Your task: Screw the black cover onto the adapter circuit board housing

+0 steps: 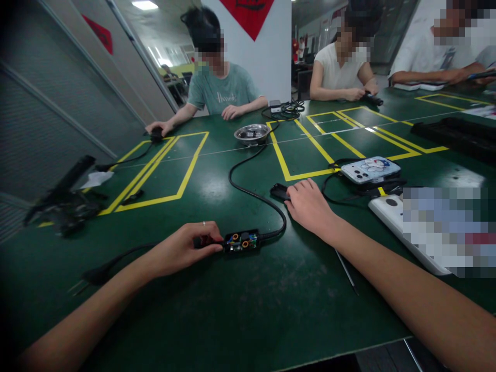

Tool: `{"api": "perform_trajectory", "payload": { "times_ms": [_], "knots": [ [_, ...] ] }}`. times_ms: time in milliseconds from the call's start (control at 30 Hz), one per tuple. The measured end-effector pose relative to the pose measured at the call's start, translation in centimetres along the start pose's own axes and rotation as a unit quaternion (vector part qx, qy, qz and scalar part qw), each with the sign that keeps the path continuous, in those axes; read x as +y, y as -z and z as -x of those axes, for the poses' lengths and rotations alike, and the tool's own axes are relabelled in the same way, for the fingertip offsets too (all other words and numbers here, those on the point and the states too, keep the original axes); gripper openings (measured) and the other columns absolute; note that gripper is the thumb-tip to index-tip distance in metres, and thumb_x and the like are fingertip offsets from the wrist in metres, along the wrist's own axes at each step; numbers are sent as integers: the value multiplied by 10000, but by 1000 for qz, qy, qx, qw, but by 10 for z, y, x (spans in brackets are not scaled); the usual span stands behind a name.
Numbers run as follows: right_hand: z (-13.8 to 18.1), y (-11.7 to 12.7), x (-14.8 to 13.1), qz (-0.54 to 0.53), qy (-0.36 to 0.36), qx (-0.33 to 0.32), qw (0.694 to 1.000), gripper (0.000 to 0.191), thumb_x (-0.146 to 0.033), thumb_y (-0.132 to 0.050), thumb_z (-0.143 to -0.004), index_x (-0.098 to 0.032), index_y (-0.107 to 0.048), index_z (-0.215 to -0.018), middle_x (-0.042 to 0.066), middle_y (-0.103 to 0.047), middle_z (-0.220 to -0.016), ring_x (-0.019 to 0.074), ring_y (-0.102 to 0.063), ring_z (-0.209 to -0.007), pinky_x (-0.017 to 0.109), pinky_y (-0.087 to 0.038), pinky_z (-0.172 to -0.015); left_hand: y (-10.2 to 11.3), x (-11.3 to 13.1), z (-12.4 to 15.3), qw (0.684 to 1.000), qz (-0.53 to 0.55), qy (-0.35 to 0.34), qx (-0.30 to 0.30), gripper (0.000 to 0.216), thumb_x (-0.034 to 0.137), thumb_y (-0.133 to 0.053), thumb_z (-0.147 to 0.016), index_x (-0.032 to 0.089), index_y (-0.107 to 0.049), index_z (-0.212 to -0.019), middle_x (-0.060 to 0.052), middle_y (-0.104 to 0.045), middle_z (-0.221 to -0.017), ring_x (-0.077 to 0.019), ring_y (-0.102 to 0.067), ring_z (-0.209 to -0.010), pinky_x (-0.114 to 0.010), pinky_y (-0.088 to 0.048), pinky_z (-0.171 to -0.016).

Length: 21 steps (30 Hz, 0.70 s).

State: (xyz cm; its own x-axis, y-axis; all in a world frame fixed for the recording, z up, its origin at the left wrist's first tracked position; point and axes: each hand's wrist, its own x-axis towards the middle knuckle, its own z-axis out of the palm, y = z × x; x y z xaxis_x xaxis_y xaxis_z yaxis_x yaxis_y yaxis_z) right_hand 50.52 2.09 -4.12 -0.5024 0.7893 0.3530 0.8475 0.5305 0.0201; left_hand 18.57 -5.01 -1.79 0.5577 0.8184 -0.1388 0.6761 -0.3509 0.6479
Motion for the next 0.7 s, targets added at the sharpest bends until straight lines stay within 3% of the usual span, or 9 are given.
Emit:
{"api": "perform_trajectory", "payload": {
  "times_ms": [333,500,600,700],
  "knots": [
    [0,1,-4,-50,-33,33,998,276,-240,-517,-858,-102,-586,-1088,166,-641,-1003,308,-568,-970,469,-430,-917,0,1,0,1000,6,2,1,163,337,-579,-914,182,-623,-934,-16,-607,-930,-130,-572,-767,-262,-454,-689],
    [-1,7,-6,-100,-73,95,988,318,-251,-544,-841,-104,-556,-1123,176,-630,-1061,321,-569,-1004,474,-451,-912,1,2,0,1000,9,5,-2,160,334,-578,-913,180,-621,-931,-14,-603,-924,-129,-570,-762,-260,-452,-687],
    [1,13,-8,-201,-118,144,962,352,-263,-581,-835,-134,-529,-1158,151,-623,-1117,291,-591,-1034,449,-473,-927,1,2,0,1000,7,4,0,162,335,-574,-916,180,-620,-928,-12,-602,-916,-131,-570,-766,-261,-451,-688],
    [4,19,-13,-327,-153,171,917,384,-289,-609,-844,-182,-506,-1199,111,-619,-1132,251,-605,-1057,427,-478,-958,0,2,0,1000,11,7,-3,164,335,-573,-916,180,-620,-936,-16,-607,-923,-132,-572,-768,-260,-453,-687]
  ]
}}
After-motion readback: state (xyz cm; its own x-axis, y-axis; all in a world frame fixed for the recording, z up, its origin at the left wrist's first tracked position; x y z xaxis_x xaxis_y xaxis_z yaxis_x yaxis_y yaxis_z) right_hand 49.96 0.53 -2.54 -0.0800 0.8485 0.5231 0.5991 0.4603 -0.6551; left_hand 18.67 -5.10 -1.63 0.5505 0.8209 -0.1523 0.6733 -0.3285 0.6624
